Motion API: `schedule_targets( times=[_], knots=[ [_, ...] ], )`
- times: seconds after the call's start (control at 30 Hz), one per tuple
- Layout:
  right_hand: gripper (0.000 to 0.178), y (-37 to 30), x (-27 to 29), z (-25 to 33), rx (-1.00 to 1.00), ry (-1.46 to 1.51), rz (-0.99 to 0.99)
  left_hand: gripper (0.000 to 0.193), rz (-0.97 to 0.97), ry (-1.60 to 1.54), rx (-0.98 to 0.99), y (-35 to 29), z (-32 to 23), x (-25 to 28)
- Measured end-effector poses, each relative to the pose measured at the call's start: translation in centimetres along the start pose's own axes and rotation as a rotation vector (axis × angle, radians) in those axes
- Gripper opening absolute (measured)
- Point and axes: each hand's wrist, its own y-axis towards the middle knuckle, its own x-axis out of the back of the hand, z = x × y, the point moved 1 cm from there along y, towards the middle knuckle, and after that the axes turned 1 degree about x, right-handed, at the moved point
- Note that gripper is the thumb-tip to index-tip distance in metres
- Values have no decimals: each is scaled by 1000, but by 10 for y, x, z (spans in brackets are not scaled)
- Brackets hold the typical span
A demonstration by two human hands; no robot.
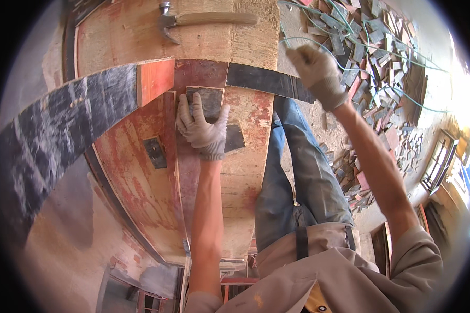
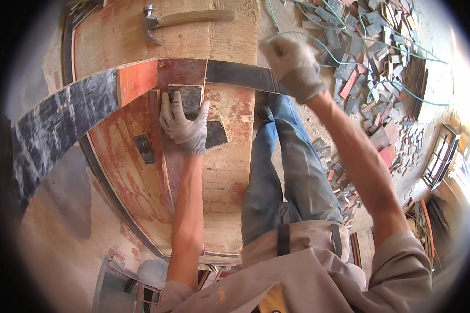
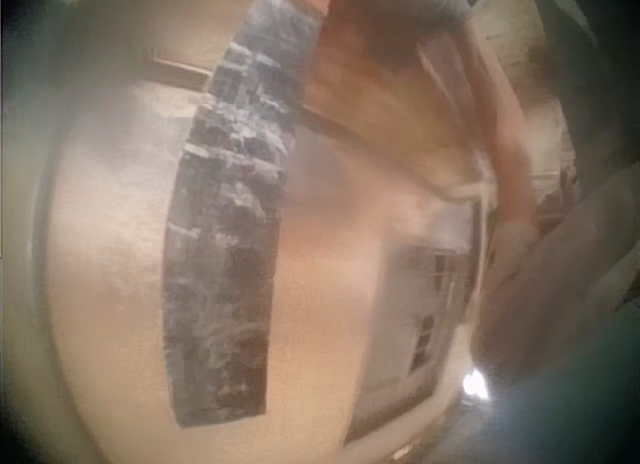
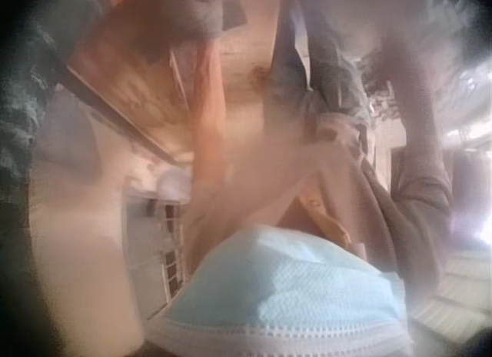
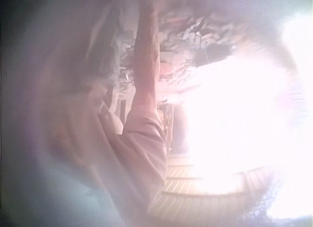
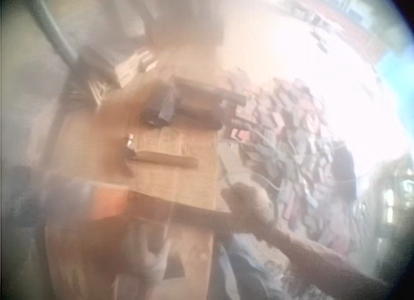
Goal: The person assembles a wooden frame by placing and securing wooden strips and tiles onto a workbench. They use a nail gun to fasten the pieces, a hammer to tap them into place, and a chisel to adjust fit. The person repeatedly picks up and positions materials, then fastens them to build the frame structure.
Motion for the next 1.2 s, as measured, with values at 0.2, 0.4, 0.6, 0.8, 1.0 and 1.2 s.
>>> schedule_targets(
  times=[0.2,0.4,0.6,0.8,1.0,1.2],
  knots=[
    [27,83,27,43,485,-326,-203,84,-36,4,-16,5,-2,-2],
    [28,156,27,92,653,-441,-228,80,-32,32,-1,6,0,-4],
    [31,183,15,110,697,-459,-178,81,-60,33,-14,6,3,-6],
    [35,127,-13,80,671,-506,-42,81,-73,13,-45,8,5,-6],
    [35,149,3,85,776,-429,-101,82,-81,31,-33,5,1,-5],
    [39,122,4,62,697,-388,-80,77,-60,76,-38,6,2,-6]
  ],
)
